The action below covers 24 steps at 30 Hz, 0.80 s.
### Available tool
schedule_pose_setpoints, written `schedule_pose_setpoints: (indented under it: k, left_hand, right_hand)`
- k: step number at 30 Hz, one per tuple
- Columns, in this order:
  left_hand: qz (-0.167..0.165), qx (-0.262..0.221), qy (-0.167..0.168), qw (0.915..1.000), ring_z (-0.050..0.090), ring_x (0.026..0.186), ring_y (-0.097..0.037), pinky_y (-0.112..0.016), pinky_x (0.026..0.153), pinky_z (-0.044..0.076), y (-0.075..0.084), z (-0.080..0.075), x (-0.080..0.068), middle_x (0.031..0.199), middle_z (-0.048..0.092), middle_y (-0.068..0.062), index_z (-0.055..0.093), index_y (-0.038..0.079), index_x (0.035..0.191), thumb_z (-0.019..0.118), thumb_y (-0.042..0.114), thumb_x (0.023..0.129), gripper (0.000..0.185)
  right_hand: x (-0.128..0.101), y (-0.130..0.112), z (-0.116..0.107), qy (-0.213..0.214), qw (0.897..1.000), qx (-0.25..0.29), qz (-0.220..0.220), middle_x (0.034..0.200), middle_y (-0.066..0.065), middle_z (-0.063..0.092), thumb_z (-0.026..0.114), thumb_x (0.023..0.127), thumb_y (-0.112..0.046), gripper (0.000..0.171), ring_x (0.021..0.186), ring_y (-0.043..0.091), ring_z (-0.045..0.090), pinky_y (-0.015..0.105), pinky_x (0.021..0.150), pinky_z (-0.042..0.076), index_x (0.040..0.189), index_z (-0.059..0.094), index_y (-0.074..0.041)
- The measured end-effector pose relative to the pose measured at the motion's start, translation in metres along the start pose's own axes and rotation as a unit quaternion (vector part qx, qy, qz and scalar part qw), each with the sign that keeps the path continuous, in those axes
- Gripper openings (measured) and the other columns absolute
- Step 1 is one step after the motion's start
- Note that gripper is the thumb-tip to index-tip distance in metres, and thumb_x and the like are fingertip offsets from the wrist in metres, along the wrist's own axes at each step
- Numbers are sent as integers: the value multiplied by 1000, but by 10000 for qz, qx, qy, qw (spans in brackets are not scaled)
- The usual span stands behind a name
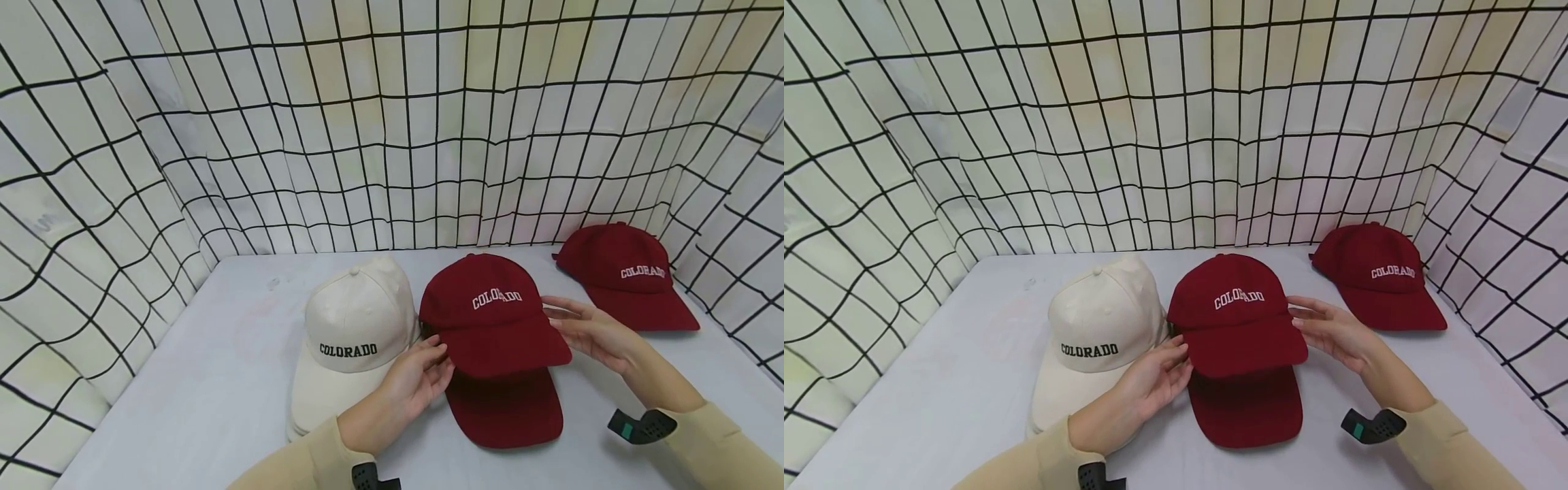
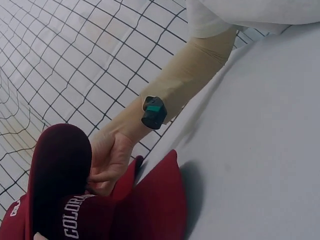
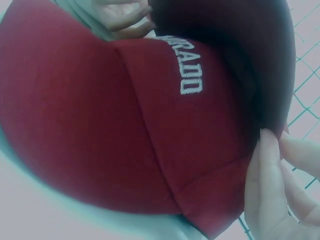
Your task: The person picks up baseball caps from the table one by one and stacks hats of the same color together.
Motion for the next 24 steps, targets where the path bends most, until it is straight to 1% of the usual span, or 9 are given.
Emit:
schedule_pose_setpoints:
  k: [5,10,13,17,19,24]
  left_hand:
    - [-93,154,4,9998,58,81,-12,-21,74,53,-3,-2,1,95,57,-3,51,9,118,54,0,102,18]
    - [-172,323,27,9993,57,79,-12,-20,72,52,-5,-4,1,94,58,-2,50,8,121,55,2,102,21]
    - [-166,494,45,9986,57,79,-12,-20,72,52,-5,-5,0,95,58,-1,50,9,123,55,4,102,22]
    - [-111,842,72,9964,57,81,-12,-21,70,50,-9,-9,0,95,58,2,52,11,122,56,7,101,22]
    - [-100,1003,109,9948,57,81,-12,-22,69,49,-11,-11,0,94,57,2,52,11,120,56,7,100,21]
    - [-80,1266,200,9917,57,79,-12,-22,67,48,-15,-14,-1,93,56,2,53,12,116,57,5,100,18]
  right_hand:
    - [-3,5,-3,-191,9993,-323,70,126,-6,61,50,106,-2,36,110,13,67,29,92,55,124,64,-31]
    - [-4,8,-6,-296,9976,-585,206,126,-3,58,52,105,-2,33,110,14,66,31,93,55,126,58,-27]
    - [-4,9,-7,-319,9956,-831,297,126,-1,58,53,104,-3,33,109,15,64,32,91,56,126,54,-27]
    - [-2,12,-7,-520,9918,-1123,320,121,2,58,54,104,-3,30,107,16,63,33,89,57,125,50,-24]
    - [-1,15,-7,-666,9903,-1185,291,118,3,58,54,103,-1,30,104,16,63,34,89,57,124,49,-22]
    - [-1,18,-8,-801,9879,-1293,313,112,3,59,55,102,0,29,99,14,64,33,88,57,121,50,-21]
Point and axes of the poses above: each hand's wrist, its own x-axis towards the middle knuckle, its own z-axis out of the palm, y = z × x, the point moved 2 cm from there along x, towards the middle knuckle
